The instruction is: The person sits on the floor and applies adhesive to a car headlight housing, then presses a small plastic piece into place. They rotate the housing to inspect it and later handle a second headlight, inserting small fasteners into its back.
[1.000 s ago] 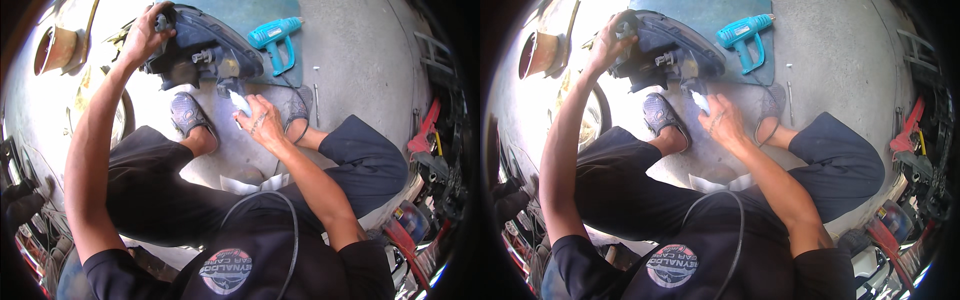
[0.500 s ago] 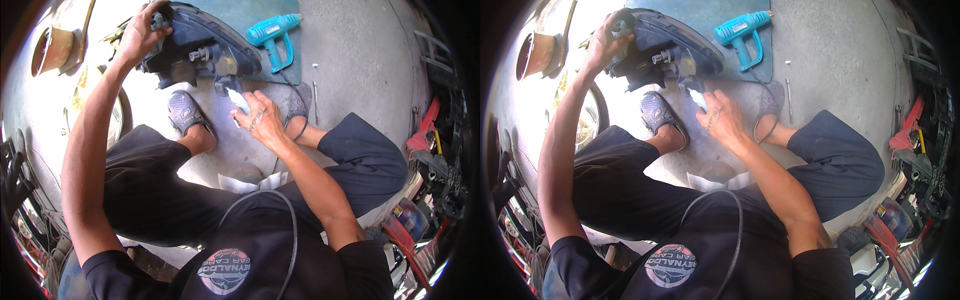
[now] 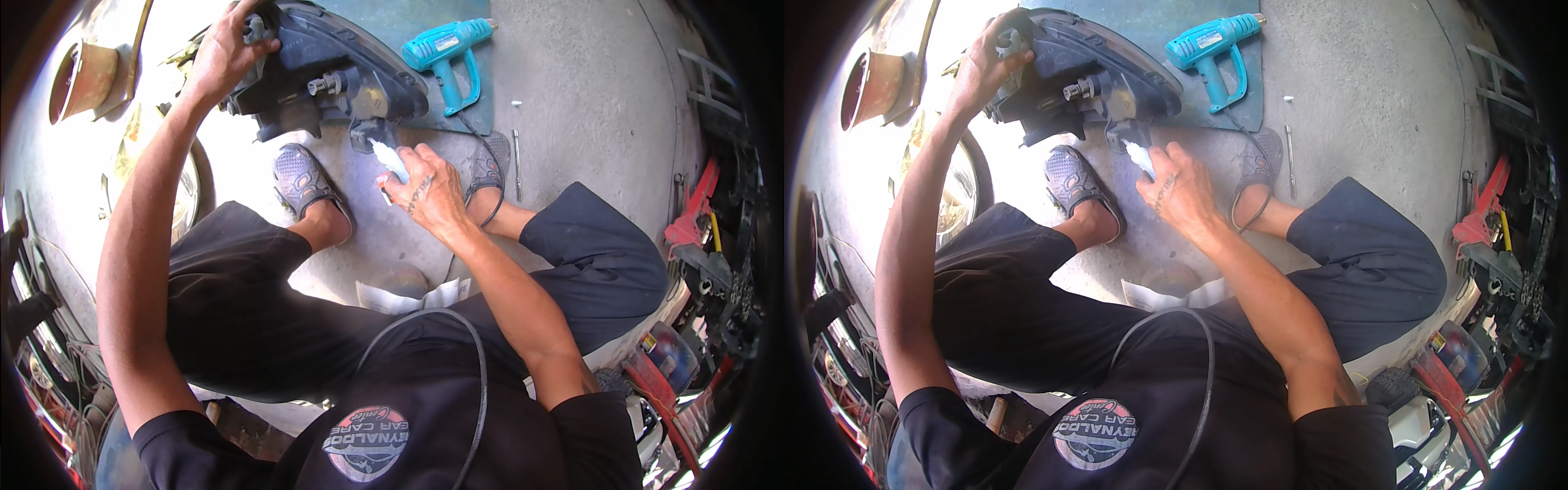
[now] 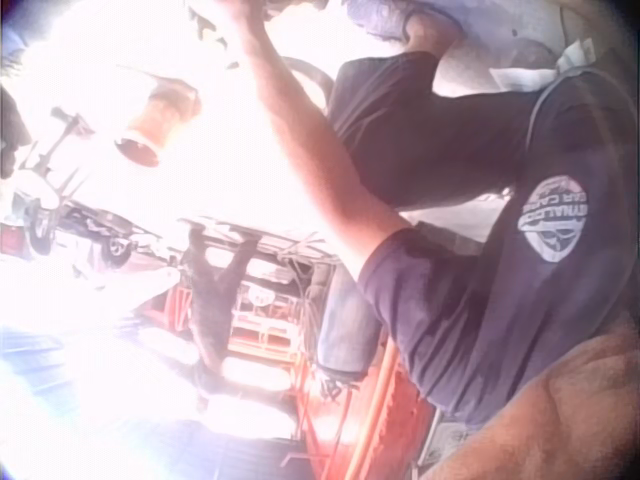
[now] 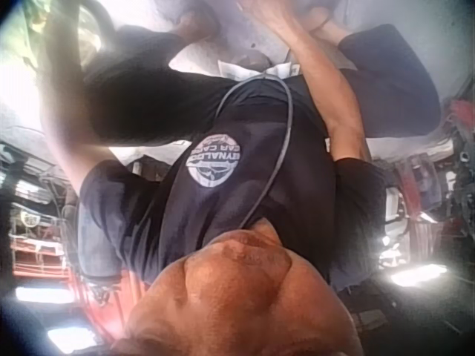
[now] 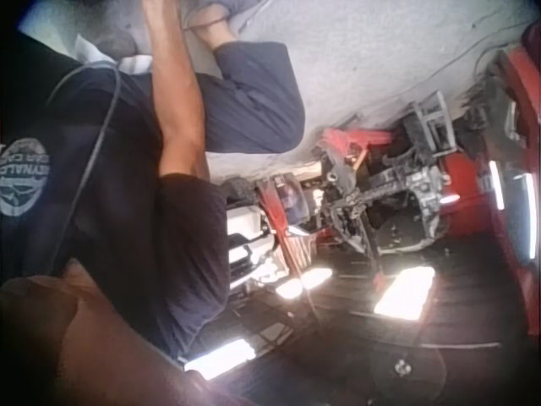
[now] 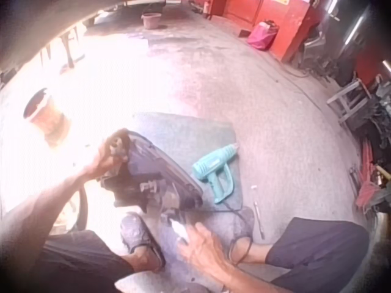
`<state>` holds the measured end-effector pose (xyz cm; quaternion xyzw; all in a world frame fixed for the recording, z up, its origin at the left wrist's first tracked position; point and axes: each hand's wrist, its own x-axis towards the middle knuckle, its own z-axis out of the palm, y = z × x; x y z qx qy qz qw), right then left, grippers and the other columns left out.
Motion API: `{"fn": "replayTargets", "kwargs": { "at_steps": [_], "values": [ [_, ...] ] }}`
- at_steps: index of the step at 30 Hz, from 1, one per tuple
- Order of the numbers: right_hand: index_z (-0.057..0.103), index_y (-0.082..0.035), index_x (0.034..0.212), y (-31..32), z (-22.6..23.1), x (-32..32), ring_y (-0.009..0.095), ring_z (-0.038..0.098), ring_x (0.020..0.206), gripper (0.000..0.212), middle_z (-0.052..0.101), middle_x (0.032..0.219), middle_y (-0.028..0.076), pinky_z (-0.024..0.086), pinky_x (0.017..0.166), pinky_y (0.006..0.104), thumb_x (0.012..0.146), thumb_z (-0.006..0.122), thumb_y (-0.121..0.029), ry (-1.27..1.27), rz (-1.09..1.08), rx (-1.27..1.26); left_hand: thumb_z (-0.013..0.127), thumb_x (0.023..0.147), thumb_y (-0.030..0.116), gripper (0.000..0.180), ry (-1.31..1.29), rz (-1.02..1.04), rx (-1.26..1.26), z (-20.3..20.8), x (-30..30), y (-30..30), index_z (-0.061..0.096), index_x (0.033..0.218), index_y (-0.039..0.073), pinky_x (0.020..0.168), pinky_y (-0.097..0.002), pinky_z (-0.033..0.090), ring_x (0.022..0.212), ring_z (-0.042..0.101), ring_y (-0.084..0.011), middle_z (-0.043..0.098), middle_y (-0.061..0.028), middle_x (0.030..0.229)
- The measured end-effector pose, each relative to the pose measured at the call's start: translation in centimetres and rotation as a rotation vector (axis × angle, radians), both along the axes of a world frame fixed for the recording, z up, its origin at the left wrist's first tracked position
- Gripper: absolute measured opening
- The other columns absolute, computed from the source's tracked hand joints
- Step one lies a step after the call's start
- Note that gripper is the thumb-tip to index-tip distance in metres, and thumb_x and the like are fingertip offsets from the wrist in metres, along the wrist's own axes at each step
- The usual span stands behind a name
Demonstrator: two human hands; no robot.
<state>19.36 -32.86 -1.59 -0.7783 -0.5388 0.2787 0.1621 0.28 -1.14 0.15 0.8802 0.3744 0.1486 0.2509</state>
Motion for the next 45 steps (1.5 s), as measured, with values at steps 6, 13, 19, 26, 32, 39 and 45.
{"fn": "replayTargets", "kwargs": {
  "at_steps": [6,13,19,26,32,39,45],
  "values": [
    [0.071,0.002,0.116,-0.08,-0.03,0.05,0.044,0.069,0.088,0.045,0.065,0.099,0.022,0.056,0.078,0.0509,0.084,0.078,-0.028,-0.01,0.014,0.013,0.077,0.091,0.025,0.065,-0.005,-0.005,0.032,-0.18,-0.09,-0.03,0.052,0.15,0.013,0.108,-0.0502,0.051,0.13,0.062,-0.0371,0.06,-0.0161,0.143],
    [0.071,0.001,0.11,-0.07,0.11,0.18,0.044,0.068,0.087,0.039,0.064,0.097,0.022,0.055,0.077,0.0514,0.084,0.076,-0.027,0.012,0.001,-0.002,0.077,0.091,0.025,0.065,0.0,0.004,-0.008,0.02,0.09,-0.03,0.053,0.15,0.014,0.108,-0.0506,0.051,0.128,0.063,-0.0371,0.06,-0.0157,0.143],
    [0.07,0.001,0.101,-0.49,-0.61,0.28,0.045,0.067,0.085,0.031,0.064,0.095,0.023,0.054,0.077,0.0531,0.083,0.073,-0.024,0.024,-0.039,0.003,0.076,0.089,0.024,0.067,-0.001,-0.013,-0.018,-0.15,-0.08,0.44,0.053,0.151,0.014,0.108,-0.0505,0.051,0.129,0.063,-0.0368,0.06,-0.0155,0.143],
    [0.072,0.002,0.106,-0.37,-0.32,0.29,0.044,0.068,0.087,0.035,0.067,0.096,0.024,0.055,0.079,0.0512,0.083,0.073,-0.024,0.028,-0.077,-0.047,0.076,0.089,0.025,0.069,-0.003,-0.003,0.0,-0.57,0.19,0.49,0.051,0.152,0.014,0.108,-0.0505,0.051,0.129,0.062,-0.0367,0.06,-0.0158,0.143],
    [0.071,0.003,0.1,-0.4,-0.22,0.19,0.045,0.068,0.087,0.033,0.066,0.095,0.025,0.054,0.078,0.0518,0.083,0.074,-0.024,0.077,-0.11,-0.063,0.076,0.089,0.026,0.069,-0.001,-0.005,0.028,-0.91,0.08,0.64,0.051,0.152,0.014,0.109,-0.05,0.05,0.131,0.061,-0.0364,0.06,-0.0151,0.144],
    [0.07,0.006,0.098,-0.13,0.04,-0.06,0.044,0.069,0.082,0.033,0.066,0.093,0.026,0.055,0.075,0.0508,0.085,0.074,-0.023,0.163,-0.144,-0.05,0.075,0.09,0.026,0.068,0.009,-0.008,0.042,-0.58,0.22,0.4,0.051,0.152,0.014,0.11,-0.0497,0.049,0.132,0.06,-0.0361,0.06,-0.015,0.144],
    [0.068,0.004,0.091,0.06,-0.22,-0.38,0.044,0.068,0.081,0.028,0.067,0.088,0.025,0.053,0.074,0.05,0.084,0.077,-0.022,0.194,-0.165,-0.004,0.075,0.09,0.025,0.067,0.007,-0.007,0.054,-0.72,0.21,0.6,0.051,0.152,0.015,0.11,-0.0496,0.049,0.132,0.06,-0.0362,0.06,-0.0149,0.144]
  ]
}}
